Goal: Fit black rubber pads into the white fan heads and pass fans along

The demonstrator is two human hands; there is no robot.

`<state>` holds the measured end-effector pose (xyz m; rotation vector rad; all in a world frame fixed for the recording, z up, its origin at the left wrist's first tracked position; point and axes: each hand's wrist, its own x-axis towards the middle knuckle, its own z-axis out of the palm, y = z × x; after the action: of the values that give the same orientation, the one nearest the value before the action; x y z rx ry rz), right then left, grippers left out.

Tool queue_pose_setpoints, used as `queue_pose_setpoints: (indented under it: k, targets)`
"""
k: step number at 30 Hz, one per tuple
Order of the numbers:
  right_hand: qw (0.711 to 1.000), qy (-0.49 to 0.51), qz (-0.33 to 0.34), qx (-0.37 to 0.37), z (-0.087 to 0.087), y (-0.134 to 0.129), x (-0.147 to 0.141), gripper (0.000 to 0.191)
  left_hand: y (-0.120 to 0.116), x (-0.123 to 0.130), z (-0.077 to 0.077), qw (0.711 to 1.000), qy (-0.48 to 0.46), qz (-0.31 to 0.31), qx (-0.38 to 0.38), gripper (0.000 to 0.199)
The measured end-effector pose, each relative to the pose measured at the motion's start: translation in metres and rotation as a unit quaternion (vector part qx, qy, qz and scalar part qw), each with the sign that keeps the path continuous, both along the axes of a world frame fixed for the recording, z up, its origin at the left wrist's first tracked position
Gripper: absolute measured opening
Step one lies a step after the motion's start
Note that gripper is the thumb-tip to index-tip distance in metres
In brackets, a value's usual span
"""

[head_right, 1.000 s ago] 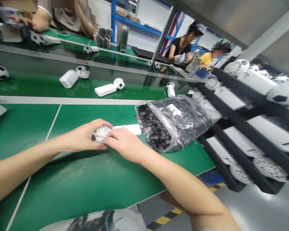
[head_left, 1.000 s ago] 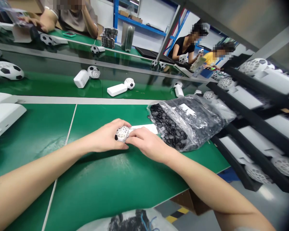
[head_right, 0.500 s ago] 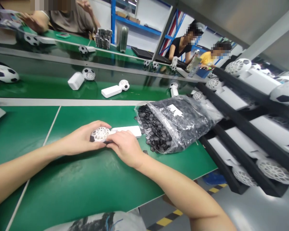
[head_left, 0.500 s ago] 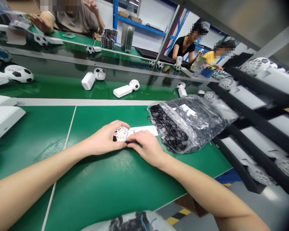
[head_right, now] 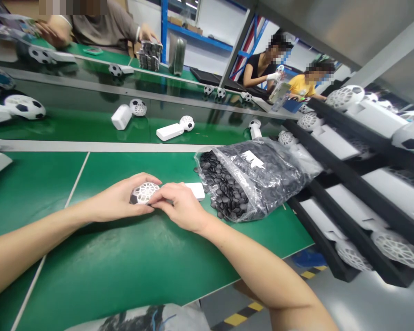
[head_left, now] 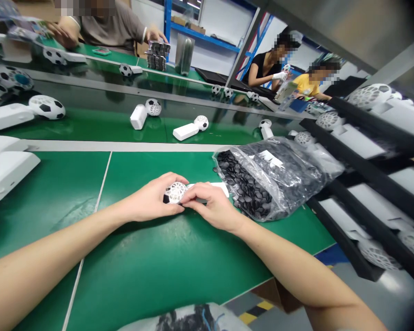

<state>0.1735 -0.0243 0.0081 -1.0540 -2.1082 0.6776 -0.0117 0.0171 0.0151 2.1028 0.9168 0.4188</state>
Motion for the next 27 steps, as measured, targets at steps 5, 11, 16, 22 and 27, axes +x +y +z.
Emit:
queue_pose_setpoints:
  k: [5,11,16,22,27]
  targets:
    - [0.999,0.019,-0.047,-0.016,-0.002,0.0,-0.002,0.009,-0.003,0.0,0.001,1.0,-0.011,-0.004,0.007,0.04]
    - [0.997,0.009,-0.067,-0.036,-0.008,0.008,-0.003,0.012,-0.005,0.005,-0.007,0.998,-0.022,0.023,0.051,0.036]
    - [0.998,-0.021,-0.043,0.03,-0.002,0.011,0.005,0.008,-0.005,0.006,-0.01,0.993,-0.07,0.066,0.069,0.04]
    - [0.97,-0.143,-0.182,0.068,-0.003,-0.026,0.066,0.01,0.041,-0.021,-0.002,0.968,-0.08,0.233,0.045,0.041]
    - [0.921,-0.27,-0.226,0.163,-0.057,-0.053,0.126,0.033,0.116,-0.035,-0.003,0.908,-0.058,0.404,0.092,0.037]
